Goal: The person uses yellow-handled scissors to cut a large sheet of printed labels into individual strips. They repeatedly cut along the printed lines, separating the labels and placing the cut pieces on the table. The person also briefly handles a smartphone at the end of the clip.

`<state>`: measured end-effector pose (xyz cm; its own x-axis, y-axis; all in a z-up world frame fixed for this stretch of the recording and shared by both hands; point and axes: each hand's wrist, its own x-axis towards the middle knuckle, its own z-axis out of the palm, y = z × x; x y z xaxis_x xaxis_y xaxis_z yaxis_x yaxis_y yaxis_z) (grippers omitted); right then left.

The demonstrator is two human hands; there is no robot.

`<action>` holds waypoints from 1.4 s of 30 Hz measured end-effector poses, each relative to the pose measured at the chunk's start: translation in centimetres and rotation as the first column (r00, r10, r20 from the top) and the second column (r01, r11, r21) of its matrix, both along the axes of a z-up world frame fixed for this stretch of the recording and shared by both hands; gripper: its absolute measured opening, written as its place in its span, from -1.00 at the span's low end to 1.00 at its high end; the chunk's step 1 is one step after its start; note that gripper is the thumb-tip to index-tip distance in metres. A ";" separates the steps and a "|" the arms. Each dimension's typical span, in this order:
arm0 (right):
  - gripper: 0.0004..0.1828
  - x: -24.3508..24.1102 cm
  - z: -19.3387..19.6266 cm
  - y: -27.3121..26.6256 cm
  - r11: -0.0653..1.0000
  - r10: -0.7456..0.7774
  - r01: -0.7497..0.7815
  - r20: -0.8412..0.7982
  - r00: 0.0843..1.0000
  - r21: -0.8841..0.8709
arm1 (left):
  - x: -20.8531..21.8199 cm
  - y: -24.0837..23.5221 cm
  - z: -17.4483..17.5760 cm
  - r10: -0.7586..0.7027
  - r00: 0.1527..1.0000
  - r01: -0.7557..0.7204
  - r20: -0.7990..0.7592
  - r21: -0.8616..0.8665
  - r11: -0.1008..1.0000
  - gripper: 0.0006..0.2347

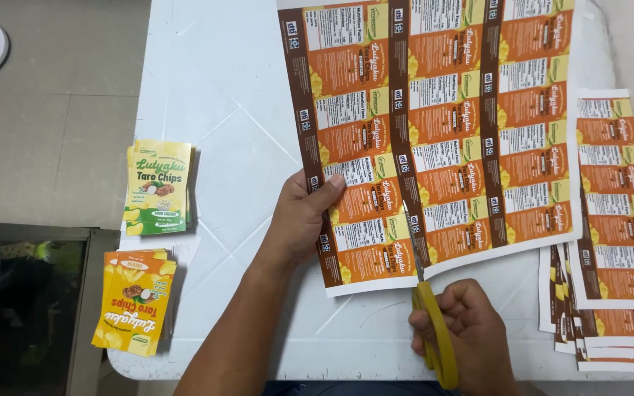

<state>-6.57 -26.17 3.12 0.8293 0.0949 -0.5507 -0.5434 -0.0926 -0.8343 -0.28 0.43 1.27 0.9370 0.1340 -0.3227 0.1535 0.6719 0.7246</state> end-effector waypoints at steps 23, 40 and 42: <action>-0.46 3.6 3.5 1.4 0.897 0.371 -0.388 0.113 0.922 0.211 | 0.7 0.9 0.7 -0.121 0.983 0.121 -0.138 -0.008 0.993 -0.75; -0.36 3.3 3.3 1.6 0.912 0.379 -0.393 0.129 0.917 0.115 | 0.3 0.9 0.7 -0.130 0.990 0.129 -0.060 -0.020 0.991 -0.74; -0.36 3.3 3.3 1.7 0.908 0.378 -0.397 0.147 0.914 0.137 | 0.2 1.0 0.5 -0.140 0.989 0.140 -0.051 -0.019 0.990 -0.75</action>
